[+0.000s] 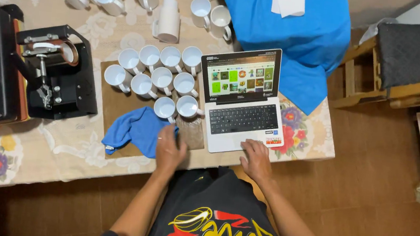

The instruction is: The person operates a laptop to select a design, then wipes a mug with a blue cloth and places it into a mug press machine. They later return to the laptop to browse more images.

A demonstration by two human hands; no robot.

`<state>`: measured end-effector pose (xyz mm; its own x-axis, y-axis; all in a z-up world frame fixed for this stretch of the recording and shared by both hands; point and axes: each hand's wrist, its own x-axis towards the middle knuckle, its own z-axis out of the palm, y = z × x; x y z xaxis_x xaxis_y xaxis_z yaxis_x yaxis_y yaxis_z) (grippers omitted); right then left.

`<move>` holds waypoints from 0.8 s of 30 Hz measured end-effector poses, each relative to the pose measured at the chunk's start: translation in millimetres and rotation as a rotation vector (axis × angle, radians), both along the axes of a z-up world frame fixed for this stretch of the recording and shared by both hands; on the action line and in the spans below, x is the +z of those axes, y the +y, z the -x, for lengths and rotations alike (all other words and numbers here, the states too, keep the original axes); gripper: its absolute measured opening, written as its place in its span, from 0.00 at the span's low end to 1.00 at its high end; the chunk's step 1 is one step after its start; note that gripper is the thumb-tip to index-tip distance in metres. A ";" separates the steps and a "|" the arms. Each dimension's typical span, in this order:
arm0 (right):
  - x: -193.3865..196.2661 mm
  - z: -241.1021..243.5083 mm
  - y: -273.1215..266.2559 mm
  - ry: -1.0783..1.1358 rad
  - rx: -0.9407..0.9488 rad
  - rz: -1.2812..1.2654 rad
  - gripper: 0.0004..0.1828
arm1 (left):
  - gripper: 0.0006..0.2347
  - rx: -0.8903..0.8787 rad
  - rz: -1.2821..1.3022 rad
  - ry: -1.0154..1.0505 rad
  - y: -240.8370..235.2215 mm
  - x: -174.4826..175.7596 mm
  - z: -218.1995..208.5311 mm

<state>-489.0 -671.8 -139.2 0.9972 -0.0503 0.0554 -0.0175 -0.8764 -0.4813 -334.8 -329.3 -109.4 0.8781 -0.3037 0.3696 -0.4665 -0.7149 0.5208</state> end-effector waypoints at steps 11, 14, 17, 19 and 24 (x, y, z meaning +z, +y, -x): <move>-23.9 -7.7 -6.1 -0.142 0.182 0.262 0.27 | 0.36 -0.353 -0.314 0.404 -88.3 -33.6 67.7; -31.2 -14.5 -18.3 -0.164 0.169 0.286 0.30 | 0.36 -0.323 -0.357 0.384 -102.1 -42.6 59.0; -37.9 -12.8 -24.2 -0.178 0.172 0.259 0.33 | 0.37 -0.213 -0.348 0.357 -115.9 -26.4 62.3; -41.7 -17.1 -32.6 -0.181 0.187 0.239 0.33 | 0.38 -0.154 -0.333 0.336 -129.6 -22.6 60.0; -53.5 -12.3 -46.6 -0.239 0.362 0.174 0.23 | 0.40 -0.005 -0.336 0.242 -147.4 -32.4 72.5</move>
